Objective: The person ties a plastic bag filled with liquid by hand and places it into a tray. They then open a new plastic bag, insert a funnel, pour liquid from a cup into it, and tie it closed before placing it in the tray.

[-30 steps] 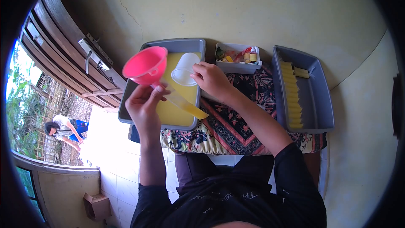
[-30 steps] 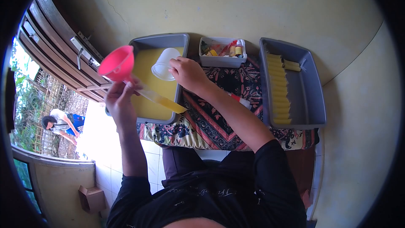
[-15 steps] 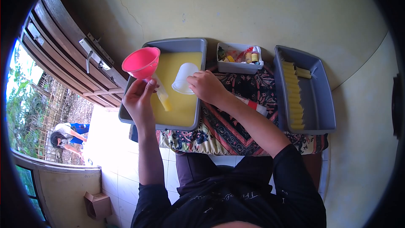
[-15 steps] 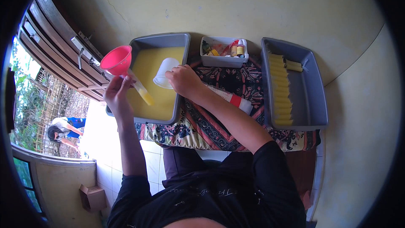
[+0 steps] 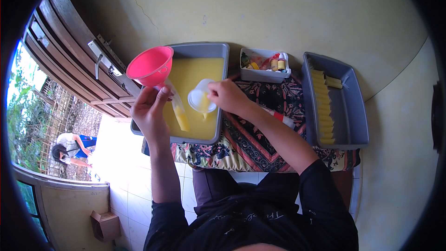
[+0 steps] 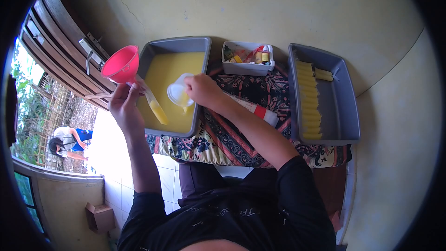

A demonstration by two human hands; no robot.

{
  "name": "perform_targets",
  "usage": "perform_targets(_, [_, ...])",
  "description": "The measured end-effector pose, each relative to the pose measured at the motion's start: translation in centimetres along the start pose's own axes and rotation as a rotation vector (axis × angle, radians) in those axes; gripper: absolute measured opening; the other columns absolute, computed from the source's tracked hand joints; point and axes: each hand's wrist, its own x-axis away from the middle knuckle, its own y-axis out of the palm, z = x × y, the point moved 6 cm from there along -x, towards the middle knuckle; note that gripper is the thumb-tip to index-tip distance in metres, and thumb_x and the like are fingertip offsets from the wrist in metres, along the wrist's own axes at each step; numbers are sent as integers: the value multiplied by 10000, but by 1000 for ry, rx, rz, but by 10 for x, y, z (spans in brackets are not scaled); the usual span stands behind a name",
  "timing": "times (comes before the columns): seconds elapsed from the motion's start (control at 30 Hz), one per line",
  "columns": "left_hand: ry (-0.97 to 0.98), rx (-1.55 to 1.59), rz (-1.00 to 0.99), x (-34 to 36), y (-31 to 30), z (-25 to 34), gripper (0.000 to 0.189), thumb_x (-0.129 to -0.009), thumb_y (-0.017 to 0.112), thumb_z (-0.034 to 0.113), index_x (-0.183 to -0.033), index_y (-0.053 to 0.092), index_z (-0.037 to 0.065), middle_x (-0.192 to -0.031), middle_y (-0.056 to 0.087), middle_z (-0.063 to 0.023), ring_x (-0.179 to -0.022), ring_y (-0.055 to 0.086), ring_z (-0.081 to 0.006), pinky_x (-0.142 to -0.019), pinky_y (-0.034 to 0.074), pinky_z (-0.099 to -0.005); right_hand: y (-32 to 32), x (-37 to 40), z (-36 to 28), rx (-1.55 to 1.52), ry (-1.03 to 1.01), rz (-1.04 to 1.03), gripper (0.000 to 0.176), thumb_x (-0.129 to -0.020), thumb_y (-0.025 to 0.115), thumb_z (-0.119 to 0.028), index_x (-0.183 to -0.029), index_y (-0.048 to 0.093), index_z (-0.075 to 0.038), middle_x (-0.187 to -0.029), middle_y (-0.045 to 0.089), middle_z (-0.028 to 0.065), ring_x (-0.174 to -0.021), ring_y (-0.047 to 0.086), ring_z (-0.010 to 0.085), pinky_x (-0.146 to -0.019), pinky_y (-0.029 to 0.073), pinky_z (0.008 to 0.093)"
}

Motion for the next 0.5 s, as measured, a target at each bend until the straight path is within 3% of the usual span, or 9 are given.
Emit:
perform_targets(0.03, [-9,22,2,2,2,1,160,-820,694,28,-954,660,-52,-800,678,-72,-731,624,-107,-695,479,-236,-11,1,8,-166,133,63,103,-773,640,-73,-735,565,-14,-628,615,122,-579,618,283,-560,464,357])
perform_targets(0.07, [-18,44,4,4,5,3,164,-818,694,23,-959,659,-54,-804,677,-72,-731,625,-109,-700,484,-238,-17,1,10,-162,138,66,103,-773,640,-73,-735,565,-14,-628,615,122,-579,618,283,-560,464,357])
perform_targets(0.13, [-16,72,-28,7,14,7,165,-816,693,15,-960,658,-56,-809,677,-77,-736,627,-114,-706,489,-239,-42,3,16,-196,186,248,163,-800,666,-76,-711,552,-1,-582,608,103,-526,609,176,-498,451,290])
perform_targets(0.27, [20,156,-100,14,42,15,157,-811,688,-5,-955,655,-60,-822,677,-93,-748,636,-129,-717,503,-239,-80,19,25,-516,439,279,220,-850,653,-95,-686,532,-11,-629,613,49,-583,597,89,-530,454,231])
perform_targets(0.4, [31,199,-197,26,80,26,187,-831,656,14,-1003,636,-57,-849,683,-100,-753,635,-147,-717,483,-269,-126,52,20,-627,469,388,203,-859,651,-114,-715,543,-19,-671,596,36,-603,598,90,-577,450,221])
perform_targets(0.5, [-7,277,-293,42,113,27,176,-828,656,12,-988,637,-59,-840,680,-99,-741,631,-145,-706,482,-266,-156,83,22,-640,456,499,221,-850,651,-113,-694,540,-4,-626,610,47,-569,623,107,-535,463,238])
